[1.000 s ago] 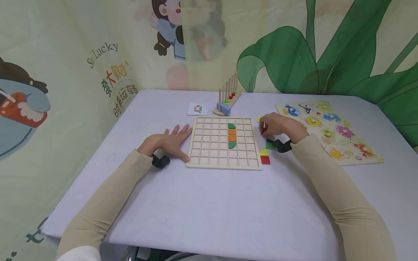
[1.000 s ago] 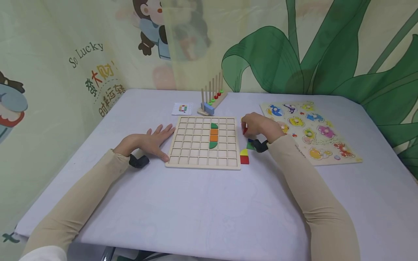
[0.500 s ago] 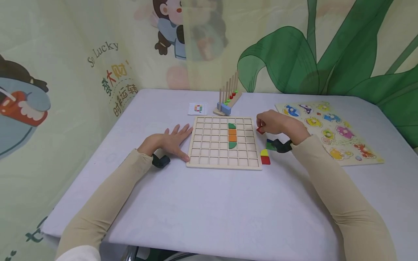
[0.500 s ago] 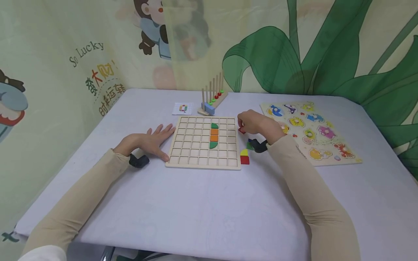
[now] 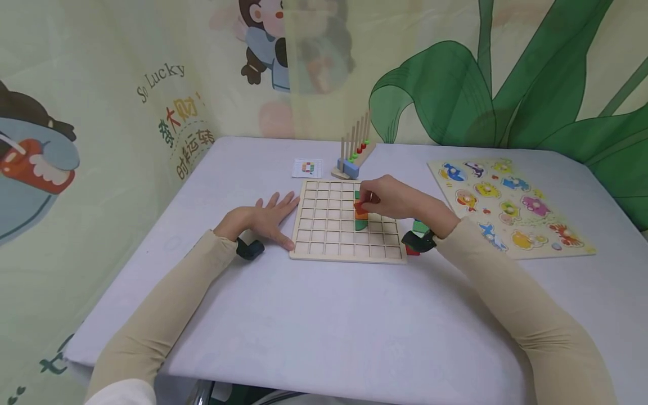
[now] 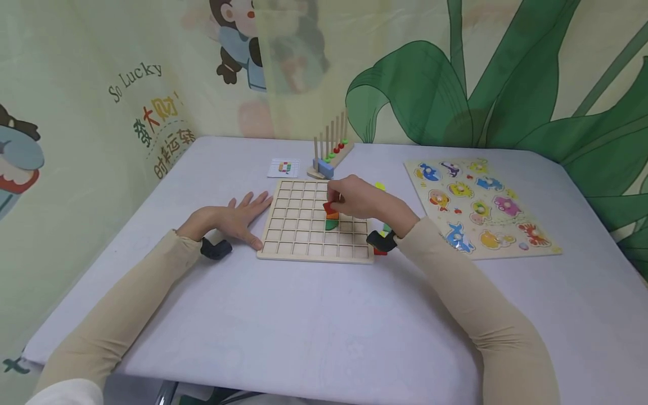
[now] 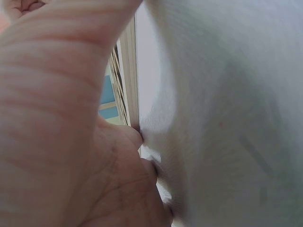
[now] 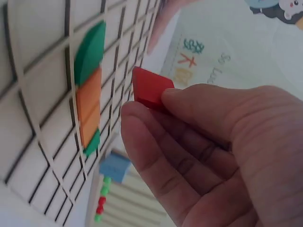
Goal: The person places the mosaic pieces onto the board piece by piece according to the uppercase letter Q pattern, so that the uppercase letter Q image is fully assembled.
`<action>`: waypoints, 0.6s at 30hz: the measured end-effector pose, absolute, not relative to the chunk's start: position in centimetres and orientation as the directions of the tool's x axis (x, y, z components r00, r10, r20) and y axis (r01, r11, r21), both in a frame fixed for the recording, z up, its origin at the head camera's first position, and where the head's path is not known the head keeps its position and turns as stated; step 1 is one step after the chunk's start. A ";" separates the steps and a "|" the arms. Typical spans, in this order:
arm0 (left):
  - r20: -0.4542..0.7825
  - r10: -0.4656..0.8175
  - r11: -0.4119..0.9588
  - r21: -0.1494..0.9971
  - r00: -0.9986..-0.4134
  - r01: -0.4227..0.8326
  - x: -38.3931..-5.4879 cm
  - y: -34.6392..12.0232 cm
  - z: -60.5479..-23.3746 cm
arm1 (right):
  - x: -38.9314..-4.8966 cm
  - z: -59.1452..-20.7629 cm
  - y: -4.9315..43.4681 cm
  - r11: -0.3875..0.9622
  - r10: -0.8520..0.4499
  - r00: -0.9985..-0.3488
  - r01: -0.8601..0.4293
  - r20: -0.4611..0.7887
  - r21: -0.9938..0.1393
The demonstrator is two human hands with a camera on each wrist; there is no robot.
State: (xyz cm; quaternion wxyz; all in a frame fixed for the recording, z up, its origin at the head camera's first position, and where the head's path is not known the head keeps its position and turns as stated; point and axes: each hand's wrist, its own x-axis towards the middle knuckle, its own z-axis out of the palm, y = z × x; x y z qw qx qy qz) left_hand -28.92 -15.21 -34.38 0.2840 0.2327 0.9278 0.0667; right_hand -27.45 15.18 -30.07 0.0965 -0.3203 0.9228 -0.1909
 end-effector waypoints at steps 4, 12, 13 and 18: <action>-0.497 0.472 0.882 0.257 -0.728 0.396 -28.9 -15.2 -34.3 | -26.8 -30.7 14.0 0.695 -0.658 -0.750 -0.577 -0.059 -0.429; -0.501 0.476 0.879 0.257 -0.723 0.401 -29.0 -15.3 -34.2 | -26.3 -31.8 12.7 0.695 -0.671 -0.739 -0.603 -0.053 -0.391; -0.500 0.477 0.879 0.256 -0.723 0.402 -29.0 -15.3 -34.3 | -26.3 -31.9 12.6 0.692 -0.675 -0.737 -0.608 -0.049 -0.388; -0.497 0.482 0.876 0.249 -0.722 0.413 -29.1 -15.5 -34.4 | -26.3 -32.1 12.4 0.693 -0.672 -0.739 -0.602 -0.054 -0.397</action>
